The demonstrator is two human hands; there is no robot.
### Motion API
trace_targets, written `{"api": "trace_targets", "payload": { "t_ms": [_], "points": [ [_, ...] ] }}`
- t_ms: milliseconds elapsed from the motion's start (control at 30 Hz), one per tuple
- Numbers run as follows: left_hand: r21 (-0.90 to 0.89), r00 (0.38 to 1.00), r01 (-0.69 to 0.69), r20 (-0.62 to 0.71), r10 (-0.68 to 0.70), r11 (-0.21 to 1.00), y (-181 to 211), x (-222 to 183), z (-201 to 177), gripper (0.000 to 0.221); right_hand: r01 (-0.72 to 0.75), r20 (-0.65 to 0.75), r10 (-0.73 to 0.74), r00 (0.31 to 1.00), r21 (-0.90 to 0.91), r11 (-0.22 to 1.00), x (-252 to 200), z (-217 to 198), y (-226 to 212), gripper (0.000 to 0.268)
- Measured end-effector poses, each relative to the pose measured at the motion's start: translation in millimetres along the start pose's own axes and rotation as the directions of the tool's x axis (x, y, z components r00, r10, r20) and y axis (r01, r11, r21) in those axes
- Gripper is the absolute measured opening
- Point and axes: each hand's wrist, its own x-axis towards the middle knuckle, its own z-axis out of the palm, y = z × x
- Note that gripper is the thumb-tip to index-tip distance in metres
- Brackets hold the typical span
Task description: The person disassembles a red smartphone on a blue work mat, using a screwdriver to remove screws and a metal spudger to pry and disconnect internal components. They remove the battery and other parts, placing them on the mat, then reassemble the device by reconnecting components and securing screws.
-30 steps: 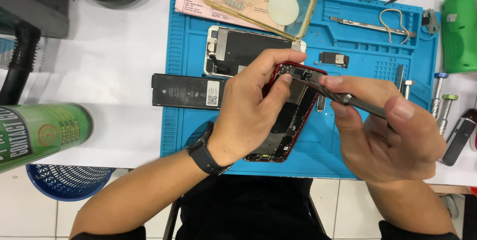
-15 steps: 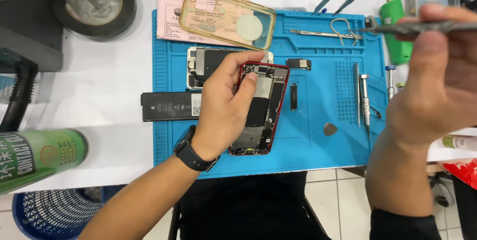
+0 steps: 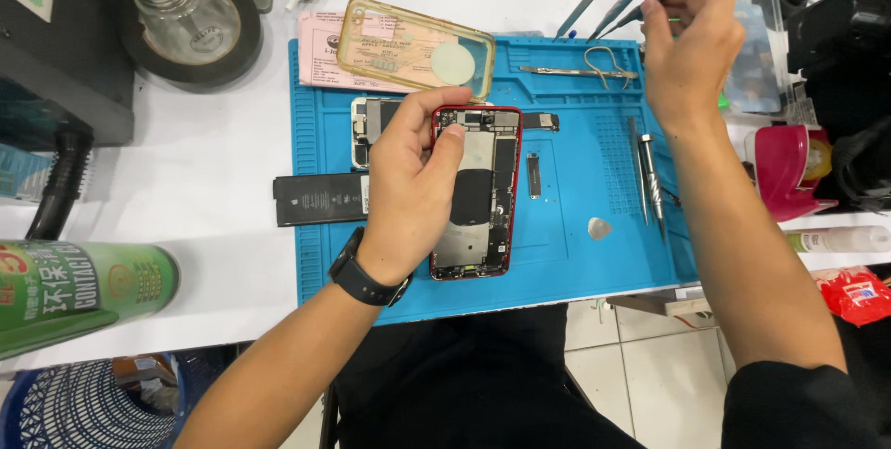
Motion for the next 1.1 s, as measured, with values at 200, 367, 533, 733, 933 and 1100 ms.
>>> {"api": "trace_targets", "payload": {
  "t_ms": [200,367,533,733,933,1100],
  "points": [
    [-0.033,1.000,-0.008,0.004,0.008,0.999,-2.8,-0.5,1.4,0.030,0.059,0.030,-0.057,0.998,-0.059,0.996,-3.1,-3.8,-0.7,0.058],
    [-0.035,1.000,-0.027,0.011,0.027,0.999,-2.2,-0.2,1.5,0.029,0.054,0.028,-0.052,0.998,-0.066,0.996,-6.4,-3.5,0.8,0.060],
    [-0.021,0.999,-0.039,0.009,0.039,0.999,-3.4,0.9,1.3,0.029,0.071,0.038,-0.068,0.997,-0.107,0.992,-2.9,0.9,6.6,0.056],
    [-0.015,0.998,-0.066,0.010,0.066,0.998,-10.2,3.4,0.9,0.029,0.084,-0.015,-0.085,0.996,-0.093,0.992,-8.7,9.9,18.7,0.056],
    [0.010,0.997,-0.070,-0.025,0.070,0.997,-17.1,6.4,-5.0,0.028,0.037,0.055,-0.030,0.998,-0.121,0.992,-10.2,-5.6,0.6,0.057],
    [-0.036,0.997,-0.014,-0.070,0.011,0.999,-13.8,12.5,-11.6,0.027,-0.111,0.094,0.111,0.989,0.000,0.994,-34.6,-27.0,-48.1,0.078]
  ]
}}
